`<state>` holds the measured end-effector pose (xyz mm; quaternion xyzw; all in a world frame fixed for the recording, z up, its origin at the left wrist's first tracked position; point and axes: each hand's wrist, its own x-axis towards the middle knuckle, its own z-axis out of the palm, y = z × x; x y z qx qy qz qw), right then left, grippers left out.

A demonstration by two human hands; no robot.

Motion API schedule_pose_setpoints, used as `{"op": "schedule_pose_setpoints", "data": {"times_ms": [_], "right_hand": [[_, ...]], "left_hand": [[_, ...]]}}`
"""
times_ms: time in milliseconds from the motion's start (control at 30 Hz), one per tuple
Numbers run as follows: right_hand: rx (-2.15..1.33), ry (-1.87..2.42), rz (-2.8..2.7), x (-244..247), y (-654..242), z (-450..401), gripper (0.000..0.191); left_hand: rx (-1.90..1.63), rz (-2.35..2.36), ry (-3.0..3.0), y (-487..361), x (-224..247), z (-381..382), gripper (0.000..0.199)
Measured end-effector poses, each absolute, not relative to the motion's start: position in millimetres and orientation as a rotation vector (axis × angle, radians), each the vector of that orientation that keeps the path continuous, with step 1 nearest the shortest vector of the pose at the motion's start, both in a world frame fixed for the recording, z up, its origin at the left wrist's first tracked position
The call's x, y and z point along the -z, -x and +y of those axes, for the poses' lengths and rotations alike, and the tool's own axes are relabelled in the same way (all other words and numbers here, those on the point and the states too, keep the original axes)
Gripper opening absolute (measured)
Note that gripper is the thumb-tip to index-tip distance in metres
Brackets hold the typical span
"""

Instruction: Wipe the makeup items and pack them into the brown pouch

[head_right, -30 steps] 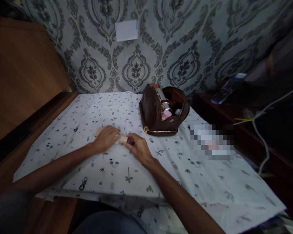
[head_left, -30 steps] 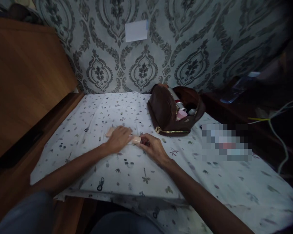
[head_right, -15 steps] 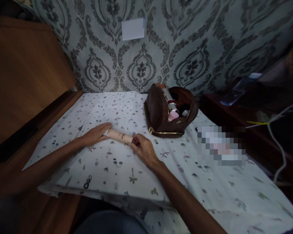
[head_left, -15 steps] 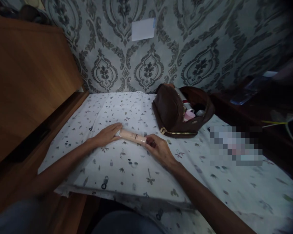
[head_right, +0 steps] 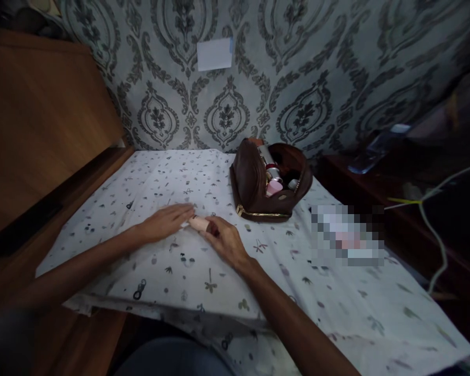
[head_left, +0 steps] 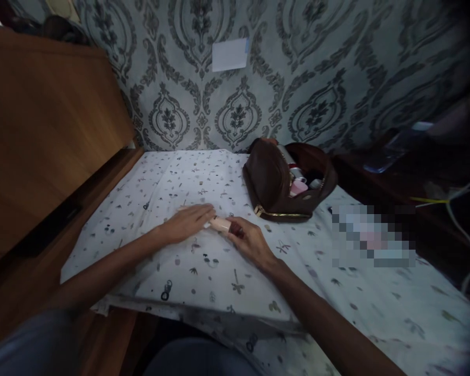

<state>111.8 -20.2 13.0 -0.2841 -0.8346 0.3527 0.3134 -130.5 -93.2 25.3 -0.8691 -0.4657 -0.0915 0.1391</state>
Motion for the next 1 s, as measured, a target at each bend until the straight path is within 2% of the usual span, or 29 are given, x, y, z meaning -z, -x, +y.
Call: {"op": "schedule_pose_setpoints", "data": {"times_ms": [133, 233, 400, 533, 733, 900, 1000], "right_hand": [[-1.038, 0.74, -2.16, -18, -112, -22, 0.015], [-1.126, 0.781, -2.116, -20, -113, -21, 0.025], [-1.295, 0.785, -2.033, -23, -110, -18, 0.035], [-1.371, 0.789, -1.961, -23, -109, -16, 0.04], [-1.581, 0.878, -1.705, -27, -113, -12, 0.046], [-1.85, 0.819, -1.337, -32, -103, -25, 0.05], [-1.92, 0.747, -1.329, -37, -92, -39, 0.051]], "left_hand": [[0.154, -1.197, 2.523, 76, -35, -82, 0.049], [0.093, -1.263, 2.531, 79, -42, -73, 0.048], [0.166, -1.581, 2.517, 142, -52, -65, 0.044], [0.613, -1.858, 2.564, 176, -58, -65, 0.039], [1.576, -2.141, 2.481, 179, -67, -68, 0.029], [2.454, -2.171, 1.597, 165, -74, -60, 0.03], [2.677, -2.035, 1.24, 152, -76, -51, 0.036]]}}
